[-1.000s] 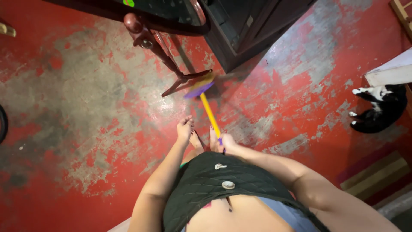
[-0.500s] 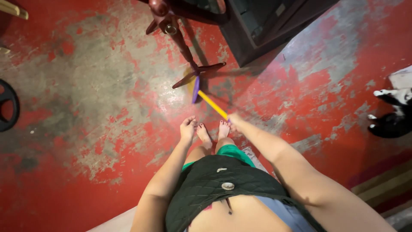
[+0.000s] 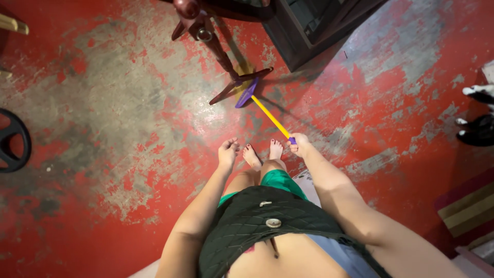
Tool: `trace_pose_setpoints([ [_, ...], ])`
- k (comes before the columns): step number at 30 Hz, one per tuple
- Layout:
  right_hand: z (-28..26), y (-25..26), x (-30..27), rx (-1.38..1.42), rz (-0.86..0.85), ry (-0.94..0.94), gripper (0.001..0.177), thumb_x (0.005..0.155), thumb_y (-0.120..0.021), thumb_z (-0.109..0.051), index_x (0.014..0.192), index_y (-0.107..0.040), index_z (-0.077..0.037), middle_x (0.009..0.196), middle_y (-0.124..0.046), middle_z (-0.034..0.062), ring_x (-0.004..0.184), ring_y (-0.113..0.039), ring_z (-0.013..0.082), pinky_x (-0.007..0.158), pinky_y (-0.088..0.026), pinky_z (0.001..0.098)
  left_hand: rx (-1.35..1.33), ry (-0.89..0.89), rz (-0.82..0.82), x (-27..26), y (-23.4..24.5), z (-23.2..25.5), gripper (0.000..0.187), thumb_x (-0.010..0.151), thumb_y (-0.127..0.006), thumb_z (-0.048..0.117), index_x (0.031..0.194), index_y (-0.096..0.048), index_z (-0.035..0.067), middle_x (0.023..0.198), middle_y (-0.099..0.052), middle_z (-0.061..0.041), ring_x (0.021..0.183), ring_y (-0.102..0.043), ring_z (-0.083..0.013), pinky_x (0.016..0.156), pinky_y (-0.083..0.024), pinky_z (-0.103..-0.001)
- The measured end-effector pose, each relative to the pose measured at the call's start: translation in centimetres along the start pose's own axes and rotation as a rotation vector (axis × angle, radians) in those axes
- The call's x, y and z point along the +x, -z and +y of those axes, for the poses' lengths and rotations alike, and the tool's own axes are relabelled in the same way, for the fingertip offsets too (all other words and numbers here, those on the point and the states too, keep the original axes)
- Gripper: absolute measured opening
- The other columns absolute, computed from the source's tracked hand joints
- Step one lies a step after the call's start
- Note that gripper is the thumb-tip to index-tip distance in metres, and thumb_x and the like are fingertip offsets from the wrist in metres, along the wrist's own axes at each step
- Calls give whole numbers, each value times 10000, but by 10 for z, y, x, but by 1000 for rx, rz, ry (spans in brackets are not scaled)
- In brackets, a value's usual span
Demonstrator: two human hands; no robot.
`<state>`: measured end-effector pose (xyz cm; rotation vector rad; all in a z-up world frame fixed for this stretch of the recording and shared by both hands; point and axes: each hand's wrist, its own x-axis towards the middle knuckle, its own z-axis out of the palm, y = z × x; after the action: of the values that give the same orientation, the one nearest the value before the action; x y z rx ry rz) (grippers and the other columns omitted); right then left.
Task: Sweeping the red painted concrete floor in a cluttered bedroom area using a broom.
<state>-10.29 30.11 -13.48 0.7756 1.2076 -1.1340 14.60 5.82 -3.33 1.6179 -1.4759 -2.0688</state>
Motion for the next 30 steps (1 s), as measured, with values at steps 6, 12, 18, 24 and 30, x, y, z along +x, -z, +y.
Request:
trace_pose_setpoints([
  [6, 20, -3, -10, 196, -63, -3, 190, 1028, -500, -276, 992, -480, -91, 631, -539, 81, 355, -301, 93, 338, -217, 246, 48, 5, -55, -4, -5, 16, 272, 997, -582, 107, 1245, -679, 49, 949, -708, -18, 779, -640, -99, 669, -512, -252],
  [12, 44, 24, -41, 249, 8, -18, 202, 1026, -504, -288, 964, -466, -100, 624, -518, 73, 355, -301, 95, 333, -216, 253, 12, 47, -139, -10, -15, 18, 262, 985, -594, 96, 1229, -674, 40, 934, -702, -35, 780, -646, -105, 678, -541, -255],
  [18, 61, 85, -83, 233, 153, -2, 183, 1009, -521, -280, 967, -479, -107, 627, -530, 92, 349, -259, 80, 320, -184, 241, 86, -51, -195, -9, -35, 18, 247, 982, -617, 83, 1214, -679, 24, 926, -697, -38, 777, -629, -113, 665, -517, -260],
  [24, 52, 103, -131, 35, 411, 137, 161, 926, -537, -220, 851, -521, -79, 578, -502, 84, 347, -283, 121, 315, -190, 295, 72, -103, -295, -11, -54, 23, 253, 970, -634, 92, 1208, -693, 27, 921, -699, -35, 771, -630, -126, 683, -525, -253],
  [30, 73, 33, -175, -397, 458, 440, 191, 870, -692, -191, 966, -668, -27, 589, -561, 42, 377, -464, 135, 319, -356, 324, 167, -49, -288, -20, -62, 50, 255, 972, -620, 105, 1212, -690, 55, 896, -684, -23, 748, -606, -108, 612, -492, -257],
])
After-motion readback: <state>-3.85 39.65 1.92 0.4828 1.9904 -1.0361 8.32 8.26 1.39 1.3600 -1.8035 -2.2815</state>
